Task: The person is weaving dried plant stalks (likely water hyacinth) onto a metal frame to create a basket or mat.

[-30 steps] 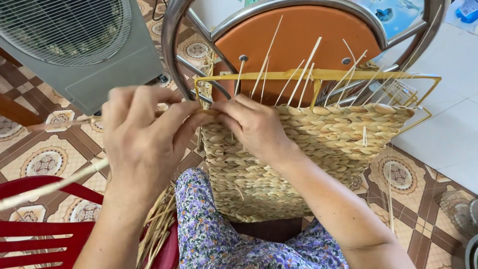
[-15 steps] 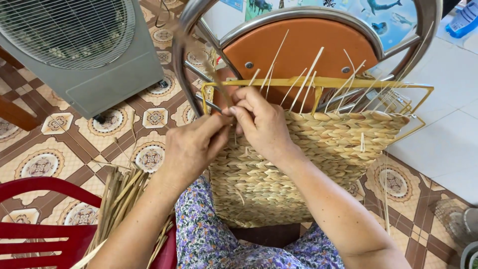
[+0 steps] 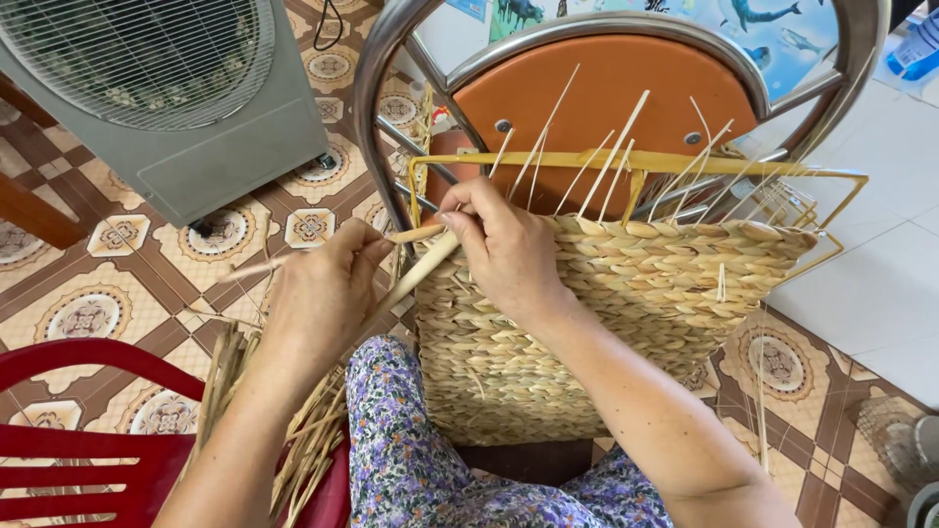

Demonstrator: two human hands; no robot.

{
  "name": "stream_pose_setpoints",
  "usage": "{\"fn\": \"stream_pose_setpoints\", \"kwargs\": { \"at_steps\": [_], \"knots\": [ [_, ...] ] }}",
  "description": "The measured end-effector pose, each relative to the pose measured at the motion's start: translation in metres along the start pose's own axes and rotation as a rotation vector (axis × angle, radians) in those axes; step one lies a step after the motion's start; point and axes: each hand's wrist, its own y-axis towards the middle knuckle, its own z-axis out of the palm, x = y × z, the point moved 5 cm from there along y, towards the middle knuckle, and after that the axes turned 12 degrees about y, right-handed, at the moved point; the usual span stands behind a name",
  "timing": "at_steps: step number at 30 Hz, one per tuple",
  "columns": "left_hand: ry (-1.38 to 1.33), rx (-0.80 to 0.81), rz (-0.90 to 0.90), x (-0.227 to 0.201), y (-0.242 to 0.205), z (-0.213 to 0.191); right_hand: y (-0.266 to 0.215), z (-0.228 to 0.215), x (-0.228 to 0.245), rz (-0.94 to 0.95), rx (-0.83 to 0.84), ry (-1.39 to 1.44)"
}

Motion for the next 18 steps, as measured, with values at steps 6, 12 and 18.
{"fn": "stream_pose_setpoints", "kwargs": {
  "at_steps": [6,12,18],
  "knots": [
    [0.298,0.157,-0.106,-0.026,-0.001,-0.015,0.001,-0.001,-0.006,0.078,-0.033,-0.025],
    [0.402,-0.170,0.526,-0.057,-0.015,-0.014,0.006,-0.017,0.010,-0.069,-0.016,-0.001],
    [0.302,0.244,0.381,-0.020,0.010,-0.019,-0.006,-0.023,0.017,-0.006,-0.079,0.209]
  ]
}}
